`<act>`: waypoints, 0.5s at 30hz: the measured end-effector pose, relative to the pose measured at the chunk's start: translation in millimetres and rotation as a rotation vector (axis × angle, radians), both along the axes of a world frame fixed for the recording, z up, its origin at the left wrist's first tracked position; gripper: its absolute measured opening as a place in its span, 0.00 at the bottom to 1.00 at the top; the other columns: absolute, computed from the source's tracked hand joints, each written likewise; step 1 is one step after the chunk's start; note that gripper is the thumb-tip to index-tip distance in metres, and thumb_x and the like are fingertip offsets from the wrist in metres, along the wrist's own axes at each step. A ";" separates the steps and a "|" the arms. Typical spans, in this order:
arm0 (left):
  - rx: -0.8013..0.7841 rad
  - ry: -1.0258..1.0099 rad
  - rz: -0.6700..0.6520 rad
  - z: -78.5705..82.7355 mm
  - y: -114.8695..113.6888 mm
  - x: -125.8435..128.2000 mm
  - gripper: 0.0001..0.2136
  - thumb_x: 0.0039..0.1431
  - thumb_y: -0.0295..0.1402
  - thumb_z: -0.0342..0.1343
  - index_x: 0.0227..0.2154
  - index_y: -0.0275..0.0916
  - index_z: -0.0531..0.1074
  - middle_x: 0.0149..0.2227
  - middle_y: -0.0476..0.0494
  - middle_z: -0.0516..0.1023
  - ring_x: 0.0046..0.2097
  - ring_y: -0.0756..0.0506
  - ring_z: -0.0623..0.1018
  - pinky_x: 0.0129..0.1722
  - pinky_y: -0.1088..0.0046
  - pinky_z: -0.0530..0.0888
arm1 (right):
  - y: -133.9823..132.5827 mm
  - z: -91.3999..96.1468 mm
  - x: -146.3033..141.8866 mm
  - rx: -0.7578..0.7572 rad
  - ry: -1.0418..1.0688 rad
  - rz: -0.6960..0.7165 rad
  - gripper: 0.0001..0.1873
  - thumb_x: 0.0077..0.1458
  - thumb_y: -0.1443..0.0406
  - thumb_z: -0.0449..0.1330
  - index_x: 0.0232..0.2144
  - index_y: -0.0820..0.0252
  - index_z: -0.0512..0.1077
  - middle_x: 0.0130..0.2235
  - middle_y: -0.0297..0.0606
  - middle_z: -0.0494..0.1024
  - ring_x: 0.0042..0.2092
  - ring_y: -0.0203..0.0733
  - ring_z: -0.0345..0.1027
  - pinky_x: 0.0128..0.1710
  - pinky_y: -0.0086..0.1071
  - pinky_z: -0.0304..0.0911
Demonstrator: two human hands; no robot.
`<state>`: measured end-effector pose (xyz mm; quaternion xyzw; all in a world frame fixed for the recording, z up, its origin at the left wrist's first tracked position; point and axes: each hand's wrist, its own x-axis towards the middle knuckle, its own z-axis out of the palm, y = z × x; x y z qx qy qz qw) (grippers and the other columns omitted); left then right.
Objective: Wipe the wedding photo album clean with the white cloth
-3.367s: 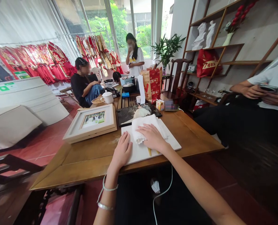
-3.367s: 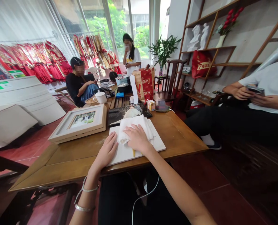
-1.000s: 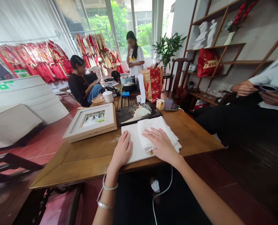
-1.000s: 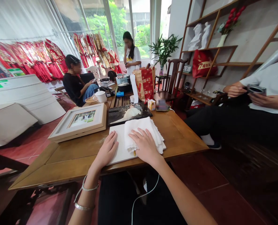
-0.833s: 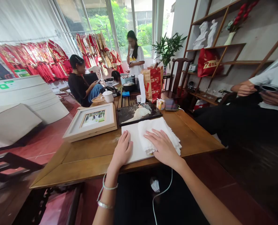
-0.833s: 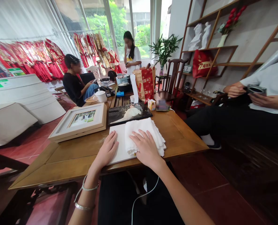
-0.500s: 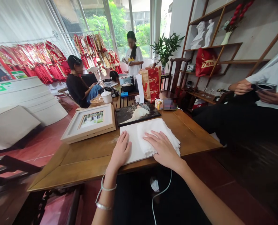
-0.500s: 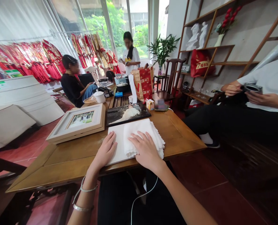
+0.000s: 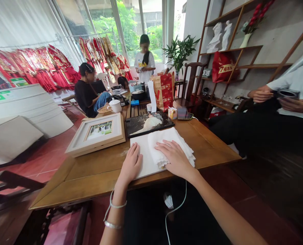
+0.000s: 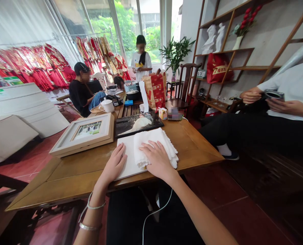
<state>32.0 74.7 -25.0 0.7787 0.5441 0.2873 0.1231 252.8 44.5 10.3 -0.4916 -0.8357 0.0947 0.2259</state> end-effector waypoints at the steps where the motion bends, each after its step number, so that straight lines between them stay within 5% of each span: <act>1: -0.002 -0.001 0.001 0.5 -0.3 0.4 0.23 0.63 0.35 0.42 0.59 0.32 0.61 0.65 0.32 0.57 0.67 0.38 0.54 0.64 0.52 0.52 | -1.0 -0.6 -0.6 0.007 -0.001 -0.006 0.40 0.36 0.77 0.52 0.56 0.55 0.63 0.62 0.35 0.63 0.64 0.46 0.45 0.64 0.47 0.35; 15: 0.001 -0.004 0.002 -0.2 0.1 -0.3 0.23 0.62 0.35 0.43 0.58 0.32 0.61 0.64 0.31 0.58 0.66 0.38 0.55 0.64 0.52 0.52 | -5.3 -3.7 -3.4 0.066 -0.011 -0.039 0.39 0.35 0.77 0.52 0.54 0.57 0.64 0.61 0.35 0.64 0.63 0.46 0.47 0.64 0.47 0.35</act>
